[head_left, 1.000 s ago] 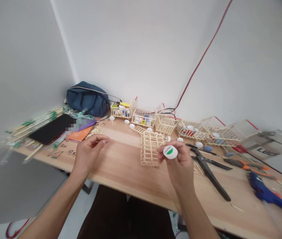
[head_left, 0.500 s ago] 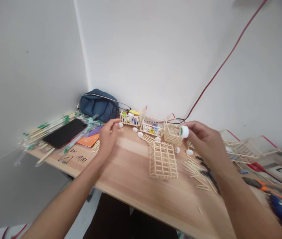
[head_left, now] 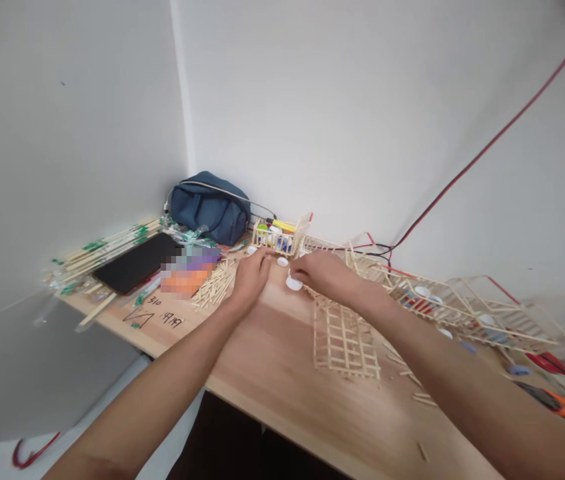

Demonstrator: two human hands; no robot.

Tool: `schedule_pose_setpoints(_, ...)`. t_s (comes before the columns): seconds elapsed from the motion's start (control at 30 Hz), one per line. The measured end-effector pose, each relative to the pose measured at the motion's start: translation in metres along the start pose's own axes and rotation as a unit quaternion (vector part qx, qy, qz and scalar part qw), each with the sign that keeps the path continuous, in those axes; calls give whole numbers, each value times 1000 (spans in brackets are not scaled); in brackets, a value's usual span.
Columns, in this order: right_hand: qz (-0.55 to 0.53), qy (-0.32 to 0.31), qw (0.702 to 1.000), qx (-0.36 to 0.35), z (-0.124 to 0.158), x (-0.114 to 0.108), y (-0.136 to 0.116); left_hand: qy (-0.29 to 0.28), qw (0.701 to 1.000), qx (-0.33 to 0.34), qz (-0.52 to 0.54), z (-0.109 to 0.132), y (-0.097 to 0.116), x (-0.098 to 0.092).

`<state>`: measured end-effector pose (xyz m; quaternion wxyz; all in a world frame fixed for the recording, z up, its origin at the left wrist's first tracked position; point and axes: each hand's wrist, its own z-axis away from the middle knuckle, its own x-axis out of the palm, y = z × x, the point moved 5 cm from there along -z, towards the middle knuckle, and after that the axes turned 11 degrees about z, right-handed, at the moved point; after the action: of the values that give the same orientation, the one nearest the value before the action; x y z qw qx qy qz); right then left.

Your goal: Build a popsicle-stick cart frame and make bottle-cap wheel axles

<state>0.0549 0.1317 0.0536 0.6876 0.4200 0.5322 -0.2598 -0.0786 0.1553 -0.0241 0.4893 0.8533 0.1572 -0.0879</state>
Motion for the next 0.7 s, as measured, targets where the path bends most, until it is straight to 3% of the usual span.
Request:
schedule_pose_setpoints(0.2, 49, -102, 993, -44, -23, 27, -17, -53, 998, -17, -41, -4, -15, 10)
schedule_pose_setpoints(0.37, 57, -115, 991, -42, -36, 41, -17, -83, 995, -11, -52, -1, -18, 17)
schedule_pose_setpoints(0.5, 38, -69, 996, -40, -32, 31, -13, -92, 994, -9, -57, 0, -21, 19)
schedule_pose_setpoints(0.6, 4, -14, 999, -49, -8, 15, -2, -88, 994, -6, -58, 0, -23, 20)
schedule_pose_setpoints(0.63, -15, 15, 998, -54, 4, 8, 2, -85, 995, -5, -58, 0, -23, 20)
schedule_pose_setpoints(0.7, -123, 150, 981, -23, 38, -11, 14, -76, 995, -3, -57, 0, -22, 20)
